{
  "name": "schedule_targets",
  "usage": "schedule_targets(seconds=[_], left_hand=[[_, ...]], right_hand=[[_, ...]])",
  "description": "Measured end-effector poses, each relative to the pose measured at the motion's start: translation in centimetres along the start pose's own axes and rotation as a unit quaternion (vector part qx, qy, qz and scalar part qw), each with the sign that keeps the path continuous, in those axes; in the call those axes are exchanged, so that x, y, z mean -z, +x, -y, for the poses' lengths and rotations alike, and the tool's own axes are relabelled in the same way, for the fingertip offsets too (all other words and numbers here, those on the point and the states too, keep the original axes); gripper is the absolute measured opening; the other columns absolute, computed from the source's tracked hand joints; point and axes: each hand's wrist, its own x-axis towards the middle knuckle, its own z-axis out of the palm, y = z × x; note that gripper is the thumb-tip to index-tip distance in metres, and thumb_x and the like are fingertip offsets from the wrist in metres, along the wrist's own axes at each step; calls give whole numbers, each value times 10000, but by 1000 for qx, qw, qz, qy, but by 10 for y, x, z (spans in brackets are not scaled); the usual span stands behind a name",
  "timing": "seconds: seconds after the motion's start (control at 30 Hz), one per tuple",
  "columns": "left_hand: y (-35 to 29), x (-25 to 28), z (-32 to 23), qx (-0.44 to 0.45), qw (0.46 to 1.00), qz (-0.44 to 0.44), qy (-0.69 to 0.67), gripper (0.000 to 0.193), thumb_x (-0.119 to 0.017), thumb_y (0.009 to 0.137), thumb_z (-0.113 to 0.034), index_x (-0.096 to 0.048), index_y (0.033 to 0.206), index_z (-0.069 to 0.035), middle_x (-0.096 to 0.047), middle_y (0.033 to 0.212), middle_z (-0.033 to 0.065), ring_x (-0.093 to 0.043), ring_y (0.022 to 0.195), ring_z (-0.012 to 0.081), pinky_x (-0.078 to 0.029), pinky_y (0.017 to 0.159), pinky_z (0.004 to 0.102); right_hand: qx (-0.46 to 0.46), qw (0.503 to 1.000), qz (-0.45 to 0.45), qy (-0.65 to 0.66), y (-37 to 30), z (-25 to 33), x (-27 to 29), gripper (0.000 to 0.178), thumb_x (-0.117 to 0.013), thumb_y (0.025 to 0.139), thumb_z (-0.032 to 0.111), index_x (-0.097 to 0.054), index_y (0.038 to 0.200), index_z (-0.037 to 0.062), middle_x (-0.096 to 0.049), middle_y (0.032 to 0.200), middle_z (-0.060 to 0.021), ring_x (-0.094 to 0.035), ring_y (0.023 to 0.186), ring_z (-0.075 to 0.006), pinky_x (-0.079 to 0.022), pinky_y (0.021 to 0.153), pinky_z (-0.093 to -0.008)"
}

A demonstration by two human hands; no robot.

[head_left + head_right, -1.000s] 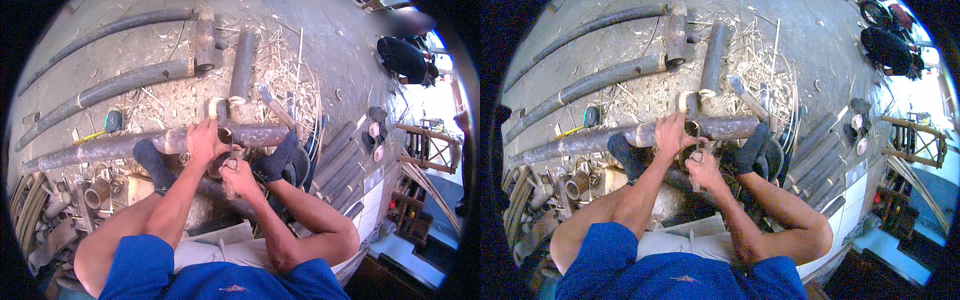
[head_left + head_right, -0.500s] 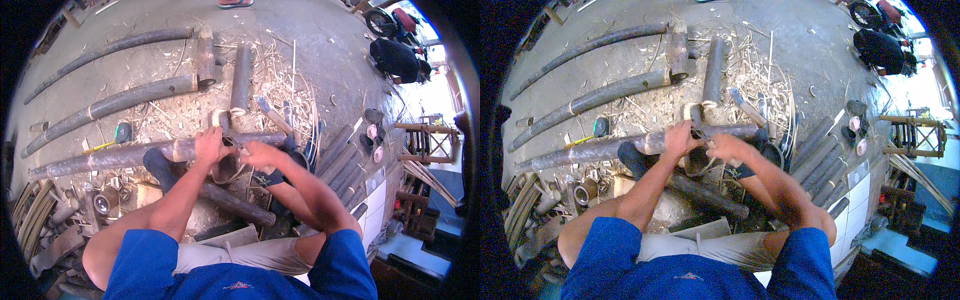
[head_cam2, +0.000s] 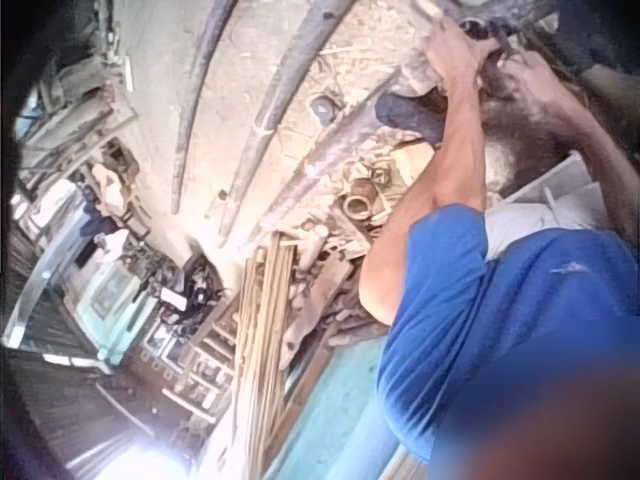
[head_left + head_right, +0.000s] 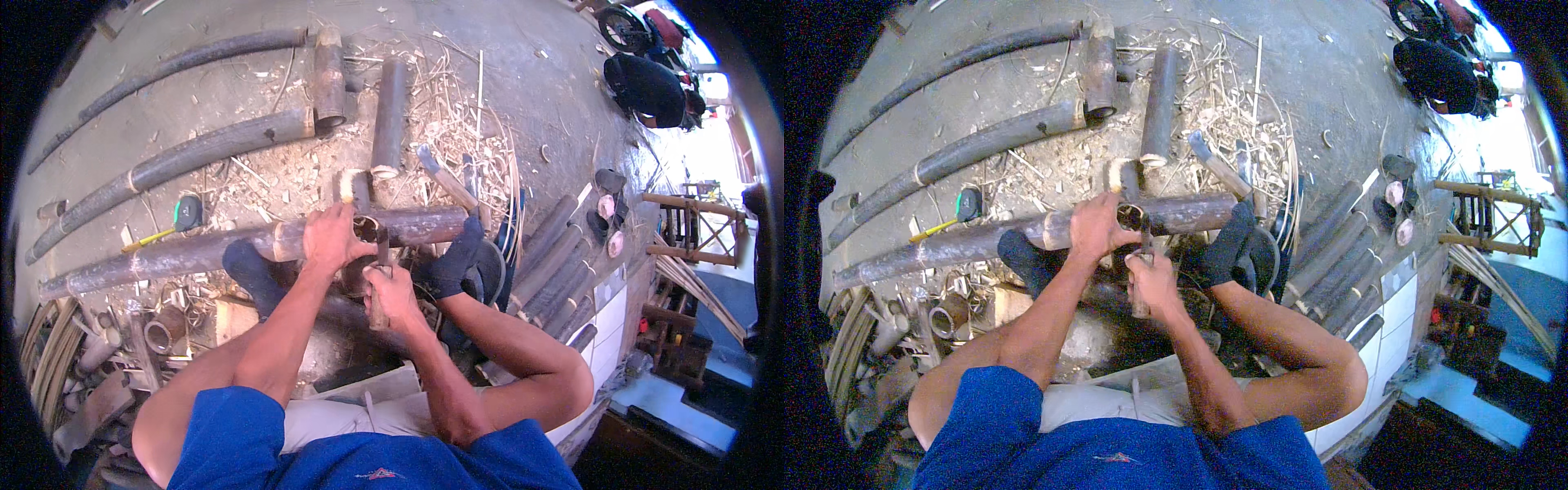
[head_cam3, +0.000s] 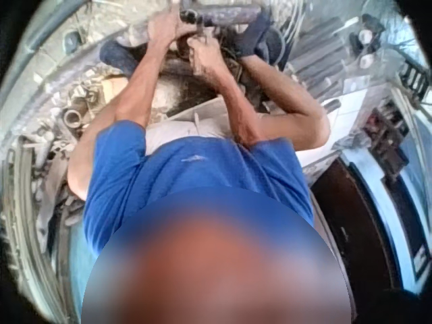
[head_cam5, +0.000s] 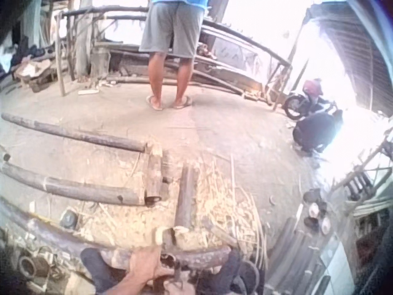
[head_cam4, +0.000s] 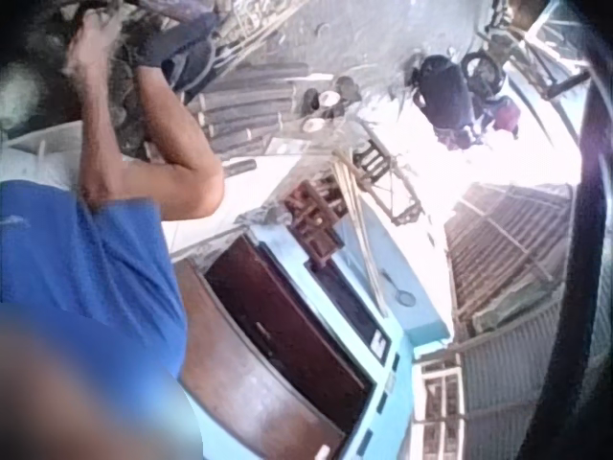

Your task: The person sits on the floor in a workshop and uses a wooden mallet and chisel to carve and shape a bamboo tube. They repeatedly strike the chisel to remove material and then smooth the interior with their hands.

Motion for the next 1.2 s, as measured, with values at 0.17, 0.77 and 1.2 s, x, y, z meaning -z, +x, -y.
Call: schedule_targets(seconds=[0.17,0.77,1.2], left_hand=[[-3,-5,-8,20,998,-59,-14,814,-861,524,-605,-671,1088,-49,-692,1072,138,-671,985,332,-482,931,430],[2,13,5,-3,995,55,-80,811,-754,679,-706,-672,1195,-85,-714,1109,143,-676,1057,333,-511,917,476],[7,-1,4,66,997,5,-42,734,-688,730,-737,-724,1111,-110,-721,1087,75,-680,1017,283,-473,923,436]], right_hand=[[-10,991,64,-114,15,17,35,183,-661,926,191,-584,997,42,-550,680,-21,-543,519,-149,-460,479,-329],[71,908,86,-403,36,52,44,279,-673,901,295,-638,980,29,-612,678,-44,-597,564,-158,-518,526,-340],[85,903,103,-407,34,60,54,373,-640,881,326,-666,972,-35,-697,722,-196,-696,592,-299,-566,642,-449]])
